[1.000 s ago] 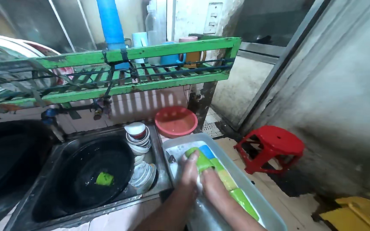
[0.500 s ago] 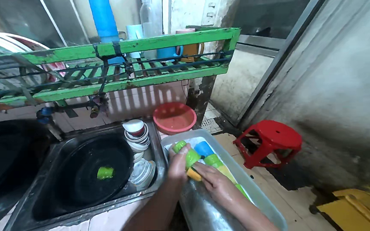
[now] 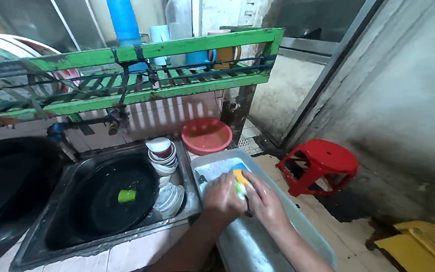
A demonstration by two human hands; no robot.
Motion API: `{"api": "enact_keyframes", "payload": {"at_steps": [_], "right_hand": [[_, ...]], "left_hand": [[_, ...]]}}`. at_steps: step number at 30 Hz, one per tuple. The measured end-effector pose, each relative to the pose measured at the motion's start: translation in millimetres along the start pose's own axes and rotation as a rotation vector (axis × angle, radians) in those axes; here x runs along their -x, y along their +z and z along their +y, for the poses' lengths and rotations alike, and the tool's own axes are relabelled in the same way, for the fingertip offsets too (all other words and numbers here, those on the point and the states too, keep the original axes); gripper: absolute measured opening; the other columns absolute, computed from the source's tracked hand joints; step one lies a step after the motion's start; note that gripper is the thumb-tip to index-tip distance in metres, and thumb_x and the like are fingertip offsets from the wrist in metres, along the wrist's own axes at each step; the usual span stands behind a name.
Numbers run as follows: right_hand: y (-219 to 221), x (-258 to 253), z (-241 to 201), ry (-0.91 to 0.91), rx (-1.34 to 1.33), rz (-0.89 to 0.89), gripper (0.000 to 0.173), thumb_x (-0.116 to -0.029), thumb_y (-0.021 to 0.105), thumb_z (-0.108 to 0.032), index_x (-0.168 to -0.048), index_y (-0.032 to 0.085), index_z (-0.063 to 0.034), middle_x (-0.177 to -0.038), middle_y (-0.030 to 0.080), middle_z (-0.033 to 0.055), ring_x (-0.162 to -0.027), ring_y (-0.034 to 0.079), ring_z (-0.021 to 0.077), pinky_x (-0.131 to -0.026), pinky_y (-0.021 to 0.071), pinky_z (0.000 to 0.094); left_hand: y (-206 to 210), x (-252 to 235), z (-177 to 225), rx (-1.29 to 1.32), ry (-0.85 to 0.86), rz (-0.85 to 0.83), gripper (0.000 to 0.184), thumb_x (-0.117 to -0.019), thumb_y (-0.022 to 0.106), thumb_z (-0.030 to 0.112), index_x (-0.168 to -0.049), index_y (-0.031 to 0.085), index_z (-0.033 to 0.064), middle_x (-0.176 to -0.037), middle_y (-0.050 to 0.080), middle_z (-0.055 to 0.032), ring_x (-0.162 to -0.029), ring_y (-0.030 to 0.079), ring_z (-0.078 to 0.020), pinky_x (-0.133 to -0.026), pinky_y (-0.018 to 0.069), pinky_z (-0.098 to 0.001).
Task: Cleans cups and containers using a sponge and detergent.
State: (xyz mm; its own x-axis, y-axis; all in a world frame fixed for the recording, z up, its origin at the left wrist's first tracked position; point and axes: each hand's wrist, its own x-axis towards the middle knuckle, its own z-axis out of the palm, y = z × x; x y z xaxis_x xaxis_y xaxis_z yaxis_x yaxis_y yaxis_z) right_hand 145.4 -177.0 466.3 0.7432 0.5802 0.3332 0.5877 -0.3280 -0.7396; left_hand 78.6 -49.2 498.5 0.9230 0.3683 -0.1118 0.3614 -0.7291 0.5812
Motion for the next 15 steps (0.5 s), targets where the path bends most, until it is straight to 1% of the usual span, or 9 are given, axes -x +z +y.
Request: {"api": "enact_keyframes", "payload": {"at_steps": [2,4,5,7,8,10,12,13,15], "right_hand": [[-4,17,0,-0.113,0.06,-0.063,0.04,-0.1009,0.047,-0.019,-0.133,0.068,-0.006,-0.131,0.068,0.0137,-0.122,0.065,0.0297,-0.104,0.0519,0.0503],[-14,34,1,-0.061,0.117,-0.269,0.037,-0.0984,0.053,-0.017,-0.13,0.07,-0.0091,-0.126,0.071,0.0137,-0.118,0.067,0.0316,-0.1,0.0535,0.0531],[-21,39,0,0.017,0.152,-0.409,0.036,-0.0978,0.056,-0.015,-0.131,0.069,-0.0085,-0.127,0.069,0.0167,-0.121,0.064,0.0356,-0.103,0.0505,0.0562],[-27,42,5,0.127,0.207,-0.61,0.035,-0.0951,0.063,-0.012,-0.129,0.067,-0.0039,-0.131,0.064,0.0227,-0.128,0.056,0.0433,-0.108,0.0441,0.0597],[-26,44,10,0.129,0.227,-0.656,0.035,-0.0934,0.064,-0.01,-0.127,0.067,-0.0014,-0.131,0.063,0.025,-0.129,0.054,0.046,-0.108,0.043,0.0605],[-19,47,14,0.102,0.276,-0.717,0.034,-0.0941,0.064,-0.013,-0.125,0.067,-0.0007,-0.131,0.063,0.0259,-0.13,0.052,0.0475,-0.108,0.0419,0.06],[-9,50,15,0.081,0.342,-0.764,0.035,-0.0976,0.064,-0.024,-0.126,0.067,-0.0037,-0.135,0.061,0.024,-0.134,0.05,0.046,-0.108,0.0436,0.06],[-5,51,17,0.073,0.371,-0.784,0.038,-0.098,0.066,-0.03,-0.127,0.067,-0.0052,-0.138,0.059,0.0232,-0.136,0.049,0.0455,-0.107,0.0445,0.0605],[0,52,22,0.086,0.414,-0.838,0.046,-0.0951,0.07,-0.037,-0.13,0.066,-0.0077,-0.143,0.055,0.022,-0.139,0.045,0.045,-0.107,0.0441,0.0618]], "left_hand": [[-14,-7,-30,0.072,-0.063,0.146,0.068,-0.0861,0.077,0.032,-0.148,0.053,0.0197,-0.138,0.062,-0.0128,-0.122,0.062,-0.0319,-0.102,0.0504,-0.0558],[-33,-10,-75,0.06,-0.138,0.294,0.062,-0.0894,0.076,0.039,-0.146,0.056,0.0224,-0.137,0.062,-0.0123,-0.116,0.066,-0.0332,-0.094,0.0552,-0.0583],[-45,-9,-99,0.003,-0.21,0.326,0.059,-0.0904,0.075,0.04,-0.144,0.058,0.0223,-0.137,0.062,-0.013,-0.113,0.066,-0.0349,-0.091,0.0557,-0.0594],[-69,-2,-146,-0.14,-0.411,0.3,0.055,-0.0926,0.072,0.046,-0.14,0.06,0.0214,-0.14,0.06,-0.0138,-0.115,0.066,-0.0381,-0.092,0.0544,-0.061],[-78,2,-168,-0.19,-0.501,0.269,0.053,-0.094,0.07,0.048,-0.139,0.061,0.0204,-0.142,0.058,-0.0151,-0.115,0.065,-0.0398,-0.093,0.0538,-0.0619],[-88,5,-194,-0.238,-0.604,0.22,0.044,-0.0985,0.065,0.043,-0.134,0.066,0.0171,-0.144,0.056,-0.0171,-0.122,0.061,-0.0407,-0.098,0.0519,-0.061],[-86,-5,-192,-0.27,-0.562,0.222,0.035,-0.1025,0.06,0.036,-0.123,0.073,0.0114,-0.143,0.057,-0.0157,-0.13,0.056,-0.0366,-0.106,0.0469,-0.0572],[-80,-14,-178,-0.265,-0.482,0.237,0.033,-0.1027,0.059,0.033,-0.118,0.075,0.0079,-0.142,0.059,-0.0154,-0.132,0.055,-0.0356,-0.109,0.046,-0.0557],[-59,-35,-132,-0.228,-0.266,0.235,0.03,-0.1027,0.058,0.026,-0.115,0.074,0.0042,-0.14,0.06,-0.016,-0.129,0.057,-0.0349,-0.107,0.0493,-0.0542]]}}
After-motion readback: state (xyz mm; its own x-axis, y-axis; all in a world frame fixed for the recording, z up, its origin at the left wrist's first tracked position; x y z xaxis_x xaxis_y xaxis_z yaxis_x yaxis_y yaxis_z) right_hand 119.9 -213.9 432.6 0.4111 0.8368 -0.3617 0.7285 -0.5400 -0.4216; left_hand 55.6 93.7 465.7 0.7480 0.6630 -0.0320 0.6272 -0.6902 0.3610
